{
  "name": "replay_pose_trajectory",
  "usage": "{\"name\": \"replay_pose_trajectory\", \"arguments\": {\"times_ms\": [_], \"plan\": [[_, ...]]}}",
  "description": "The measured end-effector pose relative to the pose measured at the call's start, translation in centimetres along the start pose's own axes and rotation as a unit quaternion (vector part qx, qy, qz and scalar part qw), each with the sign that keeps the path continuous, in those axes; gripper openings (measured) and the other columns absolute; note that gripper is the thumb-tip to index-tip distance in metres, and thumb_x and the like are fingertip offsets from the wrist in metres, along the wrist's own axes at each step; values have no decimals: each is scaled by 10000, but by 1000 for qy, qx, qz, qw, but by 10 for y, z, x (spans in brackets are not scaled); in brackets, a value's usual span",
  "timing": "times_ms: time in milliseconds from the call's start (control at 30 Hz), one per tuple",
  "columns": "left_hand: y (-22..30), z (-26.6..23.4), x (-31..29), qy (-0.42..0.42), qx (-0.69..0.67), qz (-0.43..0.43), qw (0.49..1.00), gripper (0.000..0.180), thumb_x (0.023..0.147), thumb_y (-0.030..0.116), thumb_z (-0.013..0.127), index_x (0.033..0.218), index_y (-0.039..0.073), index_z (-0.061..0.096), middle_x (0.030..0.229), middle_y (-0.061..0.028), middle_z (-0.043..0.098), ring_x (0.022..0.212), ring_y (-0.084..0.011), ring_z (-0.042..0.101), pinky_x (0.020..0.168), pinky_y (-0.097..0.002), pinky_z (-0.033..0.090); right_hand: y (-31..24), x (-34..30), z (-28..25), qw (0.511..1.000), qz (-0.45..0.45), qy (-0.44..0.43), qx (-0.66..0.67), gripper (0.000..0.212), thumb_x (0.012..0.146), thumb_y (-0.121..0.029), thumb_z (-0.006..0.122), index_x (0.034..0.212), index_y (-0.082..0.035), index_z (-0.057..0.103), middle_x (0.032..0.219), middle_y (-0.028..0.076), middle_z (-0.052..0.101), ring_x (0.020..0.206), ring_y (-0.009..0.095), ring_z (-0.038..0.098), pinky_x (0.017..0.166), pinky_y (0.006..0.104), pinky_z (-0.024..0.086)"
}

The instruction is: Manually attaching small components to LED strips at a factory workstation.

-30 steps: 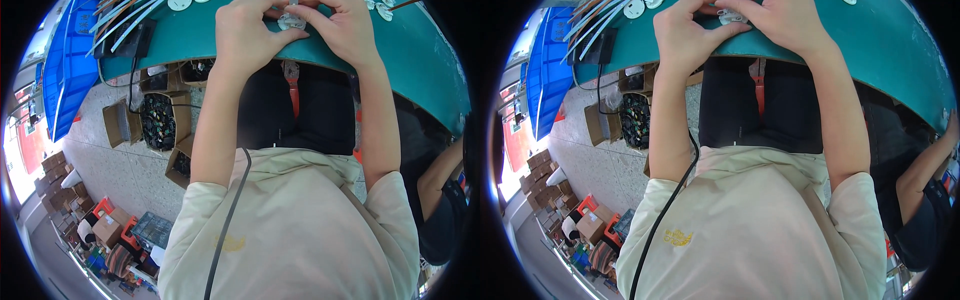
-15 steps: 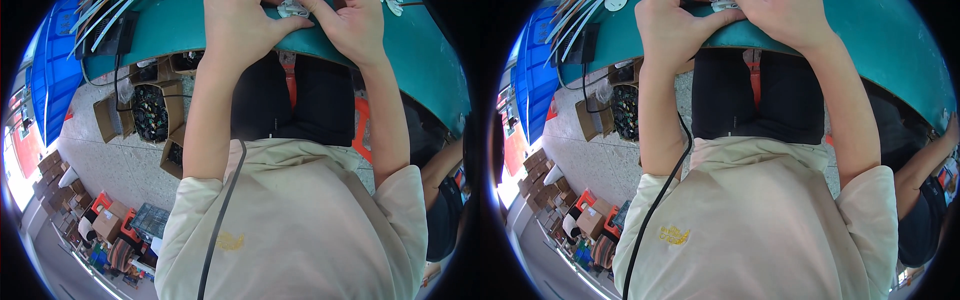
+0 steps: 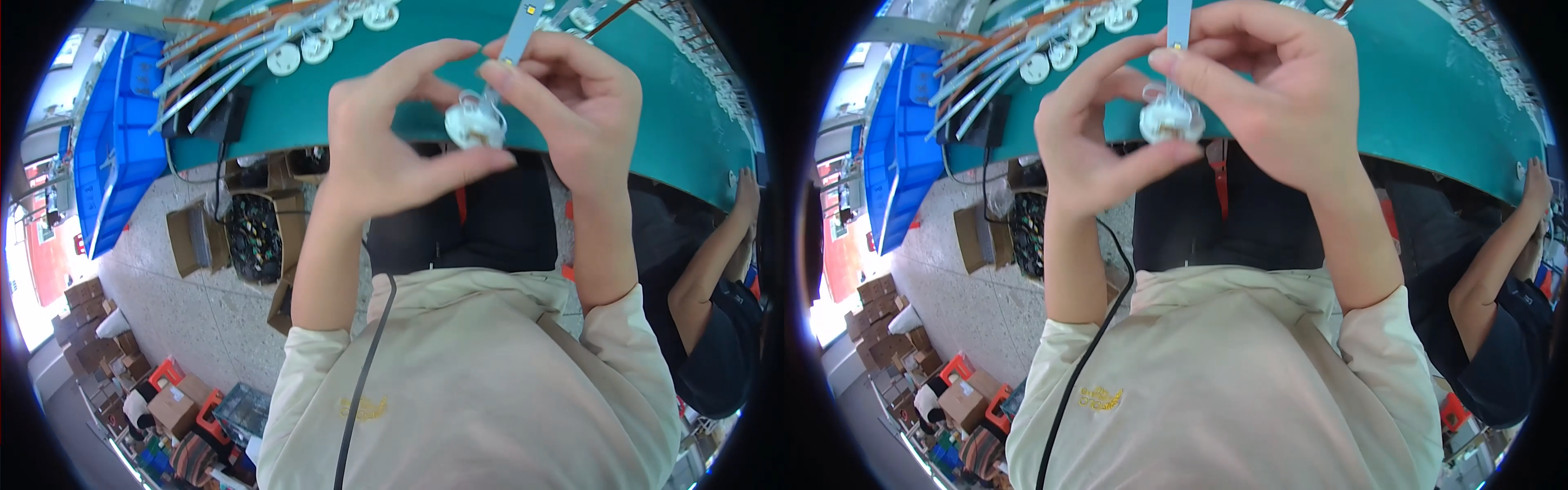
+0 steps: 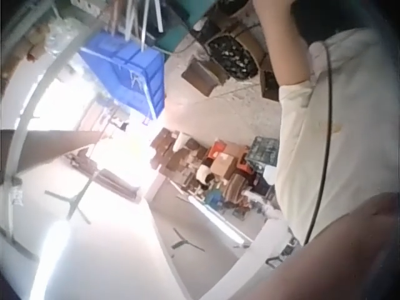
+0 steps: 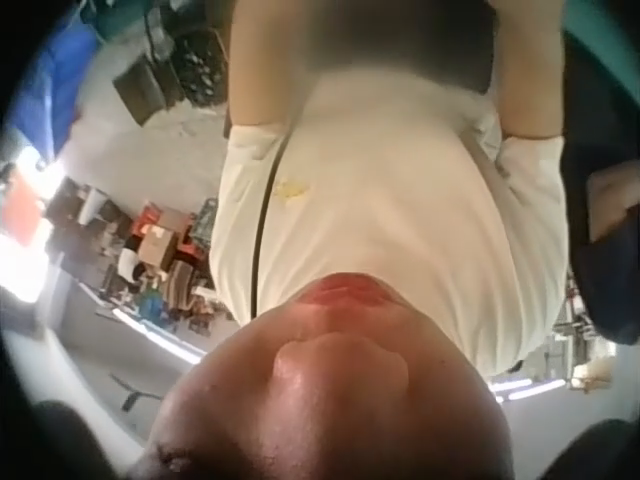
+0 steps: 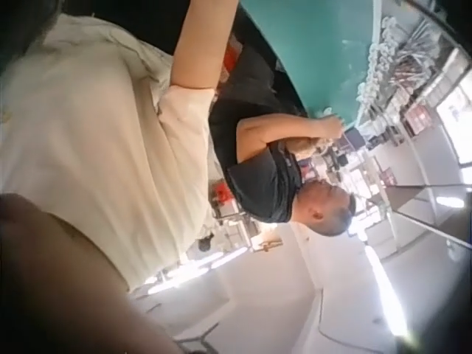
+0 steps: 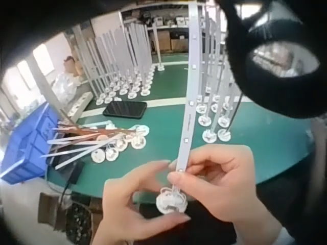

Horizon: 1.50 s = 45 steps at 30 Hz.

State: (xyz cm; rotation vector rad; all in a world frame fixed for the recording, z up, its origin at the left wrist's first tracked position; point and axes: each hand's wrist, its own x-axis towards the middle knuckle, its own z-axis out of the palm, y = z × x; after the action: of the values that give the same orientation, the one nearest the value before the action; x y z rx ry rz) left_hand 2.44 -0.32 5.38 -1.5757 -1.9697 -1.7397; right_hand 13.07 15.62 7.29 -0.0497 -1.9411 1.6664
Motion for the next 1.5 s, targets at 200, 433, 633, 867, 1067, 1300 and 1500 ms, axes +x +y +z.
{"name": "replay_pose_trajectory", "arguments": {"times_ms": [200,433,633,867,1067,1300,1500], "plan": [[51,10,19,-31,-42,38,998,1002,548,254,976,1341,-117,488,784,-52,701,792,-155,694,820,-266,507,-64,-8,-16,996,13,26,85,170,845,45,695,1009,84,670,836,110,709,735,107,673,678,214,529],[66,43,36,34,-71,62,995,911,506,375,973,1253,1,610,611,-12,674,557,-106,661,560,-205,491,-81,-13,-39,994,19,62,83,178,844,46,685,1018,84,673,845,121,714,750,115,681,687,218,540],[75,49,45,8,-99,62,993,957,600,432,926,1323,-50,525,735,-65,693,677,-140,666,669,-240,507,-88,-14,-52,992,21,79,95,179,845,29,690,1015,84,674,860,131,717,758,124,686,686,223,542],[22,42,22,3,-94,-96,991,598,733,181,800,1244,-41,583,861,-139,724,755,-170,677,722,-298,538,-72,-5,-89,986,4,146,78,148,859,43,679,1001,83,673,871,136,717,762,133,688,653,237,535],[90,76,38,-98,-434,-257,858,592,784,-55,771,1318,-83,520,1034,-175,706,916,-214,706,836,-333,576,-76,-12,-86,987,-5,156,48,171,843,52,698,1009,84,670,853,140,723,763,130,697,686,233,550],[108,81,54,-56,-502,-281,816,437,849,-92,690,1251,-143,525,1018,-178,698,921,-202,702,834,-341,608,-90,-10,-80,990,-44,136,-6,184,836,65,701,1017,78,666,878,135,724,786,135,702,720,231,564],[108,80,63,-34,-436,-227,870,387,864,-107,652,1235,-52,553,989,-219,705,846,-266,729,727,-374,644,-101,-5,-82,993,-35,100,-54,181,844,70,695,1023,60,667,923,132,723,806,139,704,724,236,567]]}}
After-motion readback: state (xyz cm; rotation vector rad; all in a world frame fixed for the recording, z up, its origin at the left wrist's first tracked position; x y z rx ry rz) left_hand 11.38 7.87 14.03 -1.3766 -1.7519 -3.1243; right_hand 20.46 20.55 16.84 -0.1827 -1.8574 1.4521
